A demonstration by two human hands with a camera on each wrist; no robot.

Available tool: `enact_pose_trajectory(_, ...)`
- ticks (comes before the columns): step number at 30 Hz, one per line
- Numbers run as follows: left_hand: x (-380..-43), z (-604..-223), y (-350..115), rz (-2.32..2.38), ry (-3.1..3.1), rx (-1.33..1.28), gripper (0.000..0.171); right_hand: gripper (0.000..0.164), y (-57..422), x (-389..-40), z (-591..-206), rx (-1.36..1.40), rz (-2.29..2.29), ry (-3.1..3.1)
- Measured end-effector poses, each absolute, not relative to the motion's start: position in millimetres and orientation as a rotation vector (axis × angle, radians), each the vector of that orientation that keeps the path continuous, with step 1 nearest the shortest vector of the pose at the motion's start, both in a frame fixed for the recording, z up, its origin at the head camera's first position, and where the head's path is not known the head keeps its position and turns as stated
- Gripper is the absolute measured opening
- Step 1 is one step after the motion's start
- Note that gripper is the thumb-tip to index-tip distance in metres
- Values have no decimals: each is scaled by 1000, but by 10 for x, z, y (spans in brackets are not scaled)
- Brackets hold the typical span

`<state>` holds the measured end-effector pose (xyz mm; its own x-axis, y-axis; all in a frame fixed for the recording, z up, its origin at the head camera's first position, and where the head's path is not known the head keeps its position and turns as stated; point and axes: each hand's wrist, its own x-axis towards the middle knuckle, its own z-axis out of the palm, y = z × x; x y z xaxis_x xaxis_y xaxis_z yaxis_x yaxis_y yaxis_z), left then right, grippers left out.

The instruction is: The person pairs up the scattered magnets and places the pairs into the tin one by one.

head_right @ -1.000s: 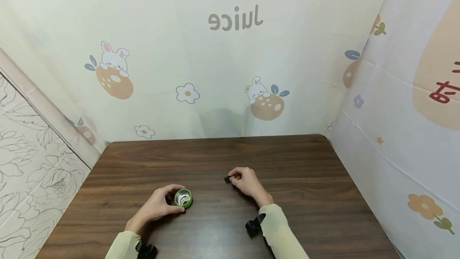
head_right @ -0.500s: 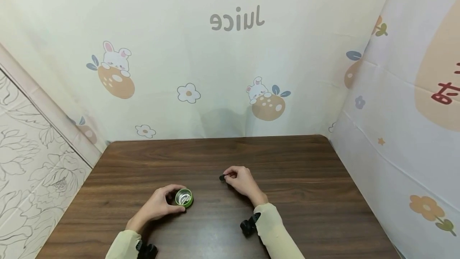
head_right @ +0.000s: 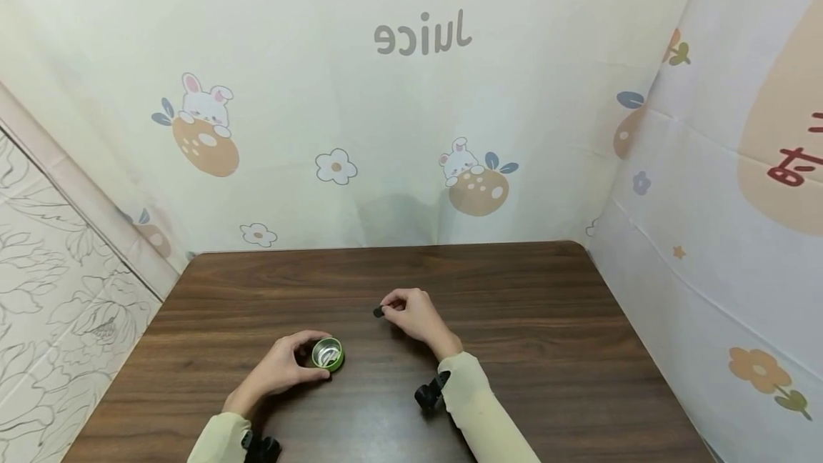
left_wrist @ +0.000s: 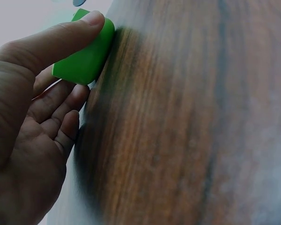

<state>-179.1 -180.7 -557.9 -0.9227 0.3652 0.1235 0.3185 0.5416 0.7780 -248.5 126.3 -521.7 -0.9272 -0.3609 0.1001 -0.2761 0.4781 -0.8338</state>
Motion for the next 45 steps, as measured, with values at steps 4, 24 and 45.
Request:
enact_pose_trajectory(4, -1786, -5578, -1812, 1357, 2704, 605, 56, 8, 1167, -2485, -5157, -601, -1450, 2618)
enact_pose_trajectory(24, -1803, -5581, -1843, 1311, 2706, 572, 57, 9, 737, -2478, -5051, -729, -1420, 2536)
enact_pose_trajectory(45, -1802, -5555, -1844, 1279, 2712, 557, 63, 7, 398, -2379, -5172, -809, -1340, 2442)
